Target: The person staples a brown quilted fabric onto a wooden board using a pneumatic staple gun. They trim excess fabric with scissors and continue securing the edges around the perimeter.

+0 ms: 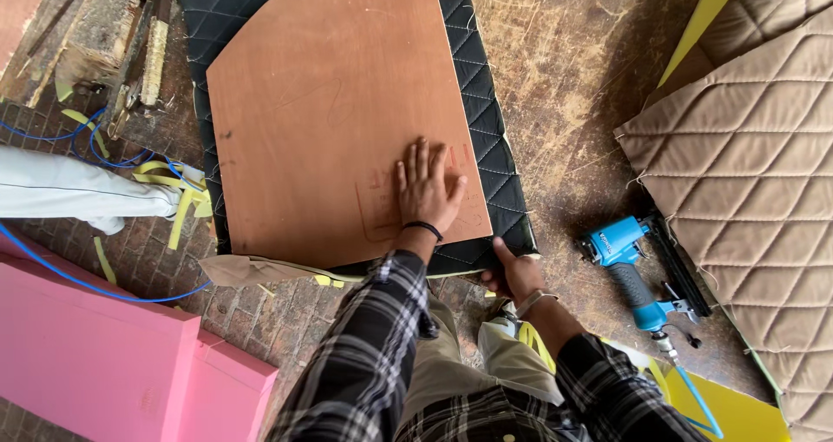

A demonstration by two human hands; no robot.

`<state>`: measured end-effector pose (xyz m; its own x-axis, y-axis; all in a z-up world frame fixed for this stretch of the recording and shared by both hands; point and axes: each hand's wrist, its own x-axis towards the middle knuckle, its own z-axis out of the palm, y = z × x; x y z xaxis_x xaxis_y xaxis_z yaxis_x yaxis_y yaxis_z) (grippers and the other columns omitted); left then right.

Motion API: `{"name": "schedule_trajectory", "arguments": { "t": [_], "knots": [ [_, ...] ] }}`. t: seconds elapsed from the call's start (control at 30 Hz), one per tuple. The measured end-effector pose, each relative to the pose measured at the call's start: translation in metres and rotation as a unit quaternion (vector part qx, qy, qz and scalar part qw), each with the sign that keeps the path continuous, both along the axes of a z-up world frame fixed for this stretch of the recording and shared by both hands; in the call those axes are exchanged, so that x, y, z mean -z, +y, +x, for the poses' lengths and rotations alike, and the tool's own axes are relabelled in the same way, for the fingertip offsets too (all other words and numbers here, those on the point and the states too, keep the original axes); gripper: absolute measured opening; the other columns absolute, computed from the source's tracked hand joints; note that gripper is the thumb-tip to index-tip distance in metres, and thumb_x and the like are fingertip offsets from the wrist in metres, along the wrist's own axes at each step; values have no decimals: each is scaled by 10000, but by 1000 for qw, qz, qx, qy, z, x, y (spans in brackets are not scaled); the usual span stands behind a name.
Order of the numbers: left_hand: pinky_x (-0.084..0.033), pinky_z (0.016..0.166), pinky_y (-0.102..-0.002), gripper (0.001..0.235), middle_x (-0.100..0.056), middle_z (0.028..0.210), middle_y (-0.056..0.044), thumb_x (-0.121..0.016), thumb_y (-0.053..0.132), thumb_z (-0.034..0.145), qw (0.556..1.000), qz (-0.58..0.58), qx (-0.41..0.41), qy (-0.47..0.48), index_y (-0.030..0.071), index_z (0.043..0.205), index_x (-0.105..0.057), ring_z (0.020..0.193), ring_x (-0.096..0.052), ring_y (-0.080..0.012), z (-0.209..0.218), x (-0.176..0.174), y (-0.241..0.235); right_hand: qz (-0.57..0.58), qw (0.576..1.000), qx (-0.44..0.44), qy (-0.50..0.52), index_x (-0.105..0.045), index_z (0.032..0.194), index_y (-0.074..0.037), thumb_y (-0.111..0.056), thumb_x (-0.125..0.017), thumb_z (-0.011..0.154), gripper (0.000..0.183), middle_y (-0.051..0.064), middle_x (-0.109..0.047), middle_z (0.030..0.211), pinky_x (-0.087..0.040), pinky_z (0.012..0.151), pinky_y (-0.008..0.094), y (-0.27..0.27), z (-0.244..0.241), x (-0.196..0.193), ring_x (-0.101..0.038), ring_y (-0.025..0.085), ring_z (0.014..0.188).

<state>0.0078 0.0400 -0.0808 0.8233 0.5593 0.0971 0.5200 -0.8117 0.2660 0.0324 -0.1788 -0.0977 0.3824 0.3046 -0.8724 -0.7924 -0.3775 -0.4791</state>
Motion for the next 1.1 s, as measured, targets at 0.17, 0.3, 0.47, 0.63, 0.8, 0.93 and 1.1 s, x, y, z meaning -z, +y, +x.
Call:
{"name": "schedule_trajectory", "arguments": {
  "t": [0.17, 0.3, 0.47, 0.63, 0.8, 0.93, 1.1],
  "knots": [
    [-118, 1253, -571, 717, -288, 1666, -166, -561, 506, 915, 999, -15, -27, 22, 166, 1534, -435, 1552, -228, -357, -7, -8, -5, 69, 996, 25, -57, -625, 751, 1, -297, -688, 973, 377, 80, -535, 514, -340, 344, 333, -8, -14, 7, -461, 187, 371],
    [-132, 1265, -577, 693, -300, 1671, -187, -530, 467, 950, 1000, 24, -11, -17, 125, 1547, -449, 1559, -240, -377, -9, 6, -11, 56, 996, 42, -47, -609, 738, -15, -267, -671, 943, 331, 52, -540, 507, -326, 315, 354, -15, -20, 6, -436, 188, 342],
    [-117, 1251, -591, 695, -299, 1662, -210, -511, 435, 936, 998, 63, 3, -14, 81, 1532, -453, 1553, -231, -396, -12, 21, -9, 43, 995, 82, -25, -635, 734, 17, -247, -654, 956, 346, 100, -498, 460, -298, 306, 355, 19, -6, -2, -412, 223, 301],
    [-100, 1279, -552, 705, -284, 1703, -185, -488, 427, 959, 998, 54, 16, 36, 93, 1578, -433, 1587, -205, -378, -1, -11, -4, 134, 968, 164, 132, -712, 893, -52, -223, -596, 978, 223, -20, -543, 557, -221, 301, 227, 50, 35, 18, -319, 68, 316],
    [23, 1201, -617, 783, -81, 1650, -264, -487, 636, 905, 954, -148, 98, 243, 276, 1580, -321, 1531, -6, -437, 3, -72, 14, 132, 944, 226, 203, -593, 901, -192, -260, -583, 1008, 127, -59, -578, 619, -186, 299, 186, 57, 53, 45, -296, 15, 331],
    [17, 1186, -667, 632, -110, 1709, -137, -445, 571, 913, 902, -124, 312, 273, 355, 1507, -427, 1543, -8, -390, 22, -72, 13, 146, 929, 254, 225, -548, 902, -207, -290, -581, 1036, 161, -94, -516, 594, -212, 304, 159, 49, 51, 69, -319, -12, 348],
    [6, 1217, -665, 642, -264, 1669, -11, -580, 573, 827, 855, -113, 382, 333, 336, 1424, -561, 1584, -8, -281, 51, -50, 24, 169, 930, 231, 230, -576, 944, -181, -373, -580, 1029, 210, -127, -443, 548, -213, 300, 160, 52, 63, 78, -318, -19, 340]
  ]
}}
